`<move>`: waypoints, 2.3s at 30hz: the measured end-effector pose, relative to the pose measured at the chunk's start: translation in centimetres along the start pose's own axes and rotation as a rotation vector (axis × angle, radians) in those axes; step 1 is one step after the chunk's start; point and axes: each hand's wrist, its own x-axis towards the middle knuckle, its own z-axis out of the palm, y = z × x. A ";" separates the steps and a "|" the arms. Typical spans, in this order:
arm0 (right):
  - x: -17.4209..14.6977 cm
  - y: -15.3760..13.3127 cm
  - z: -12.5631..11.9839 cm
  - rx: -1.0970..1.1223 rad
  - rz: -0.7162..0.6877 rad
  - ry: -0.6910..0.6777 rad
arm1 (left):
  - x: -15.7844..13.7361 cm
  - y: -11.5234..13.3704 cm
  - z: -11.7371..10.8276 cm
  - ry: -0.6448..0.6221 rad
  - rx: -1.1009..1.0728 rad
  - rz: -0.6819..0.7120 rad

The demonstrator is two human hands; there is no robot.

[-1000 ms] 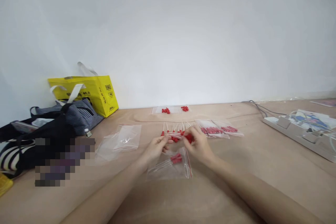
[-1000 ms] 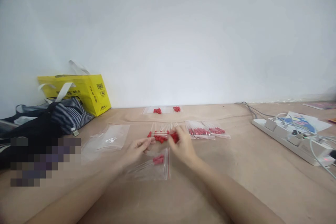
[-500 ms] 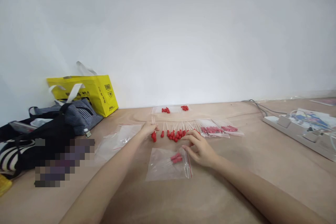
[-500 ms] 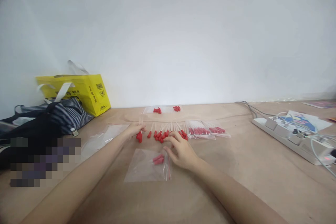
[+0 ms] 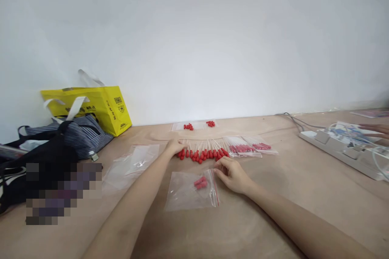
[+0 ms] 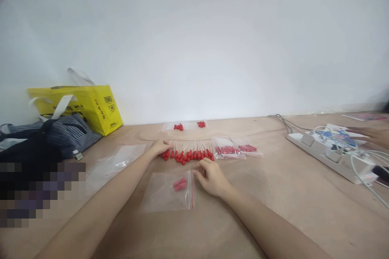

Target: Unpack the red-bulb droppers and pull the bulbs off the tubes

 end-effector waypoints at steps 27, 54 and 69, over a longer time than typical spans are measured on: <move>-0.5 -2.7 0.9 0.164 -0.101 -0.205 | -13.9 -4.5 0.8 0.107 0.187 0.572; 0.0 -0.5 -2.9 0.664 0.280 -0.389 | -15.8 -3.5 0.6 -0.280 0.426 0.577; 5.6 0.0 0.8 0.008 -0.012 0.277 | -13.6 -4.6 -0.8 -0.013 0.092 0.246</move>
